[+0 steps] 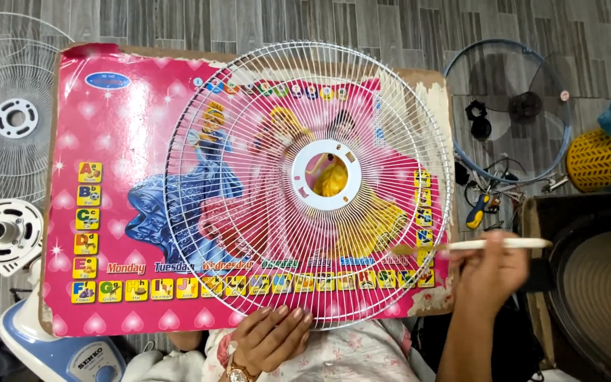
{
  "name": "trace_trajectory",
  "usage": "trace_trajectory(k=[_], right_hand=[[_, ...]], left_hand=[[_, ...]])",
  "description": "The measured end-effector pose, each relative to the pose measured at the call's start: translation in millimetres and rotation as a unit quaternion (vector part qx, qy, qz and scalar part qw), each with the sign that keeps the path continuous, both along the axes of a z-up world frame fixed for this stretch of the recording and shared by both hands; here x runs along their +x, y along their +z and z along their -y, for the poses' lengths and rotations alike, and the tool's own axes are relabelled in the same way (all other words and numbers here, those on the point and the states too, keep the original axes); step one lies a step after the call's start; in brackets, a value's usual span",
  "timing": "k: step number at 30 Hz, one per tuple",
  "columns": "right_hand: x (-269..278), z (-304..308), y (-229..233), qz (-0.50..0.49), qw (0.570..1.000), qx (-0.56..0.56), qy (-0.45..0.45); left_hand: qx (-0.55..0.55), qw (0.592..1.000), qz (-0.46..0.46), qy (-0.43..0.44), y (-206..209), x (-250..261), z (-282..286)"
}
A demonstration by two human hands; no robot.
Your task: Clean the dust off a fan grill using a small brush
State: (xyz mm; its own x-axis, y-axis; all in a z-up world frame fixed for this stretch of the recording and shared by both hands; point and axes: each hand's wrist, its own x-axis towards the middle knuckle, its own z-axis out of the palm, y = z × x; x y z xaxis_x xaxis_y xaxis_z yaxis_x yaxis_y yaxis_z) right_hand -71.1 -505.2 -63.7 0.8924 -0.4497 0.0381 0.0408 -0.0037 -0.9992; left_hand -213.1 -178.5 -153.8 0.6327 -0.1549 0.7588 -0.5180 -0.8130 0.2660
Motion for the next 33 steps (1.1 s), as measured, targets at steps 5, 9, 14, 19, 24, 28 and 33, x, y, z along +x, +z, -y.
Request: trace_trajectory(k=[5, 9, 14, 19, 24, 28, 33], right_hand=[[-25, -22, -9, 0.012, 0.999, -0.041, 0.004], [-26, -21, -13, 0.084, 0.996, -0.013, 0.033], [-47, -58, -2, 0.032, 0.989, -0.027, 0.139], [-37, -63, -3, 0.022, 0.998, -0.015, 0.057], [-37, -84, 3, 0.075, 0.972, -0.003, 0.221], [-26, -102, 24, 0.023, 0.974, -0.150, 0.170], [-23, -107, 14, 0.129, 0.956, -0.060, 0.257]], left_hand=[[-0.063, 0.993, -0.076, -0.066, -8, -17, -12], [-0.071, 0.997, -0.034, 0.011, -6, -14, -29], [-0.087, 0.994, -0.048, 0.038, 21, 1, -41], [-0.036, 0.996, -0.047, 0.061, 16, -3, -40], [-0.018, 0.997, -0.012, 0.070, 9, 0, -41], [-0.026, 0.997, 0.003, 0.078, 11, 4, -38], [-0.032, 0.996, 0.014, 0.082, 4, 3, -36]])
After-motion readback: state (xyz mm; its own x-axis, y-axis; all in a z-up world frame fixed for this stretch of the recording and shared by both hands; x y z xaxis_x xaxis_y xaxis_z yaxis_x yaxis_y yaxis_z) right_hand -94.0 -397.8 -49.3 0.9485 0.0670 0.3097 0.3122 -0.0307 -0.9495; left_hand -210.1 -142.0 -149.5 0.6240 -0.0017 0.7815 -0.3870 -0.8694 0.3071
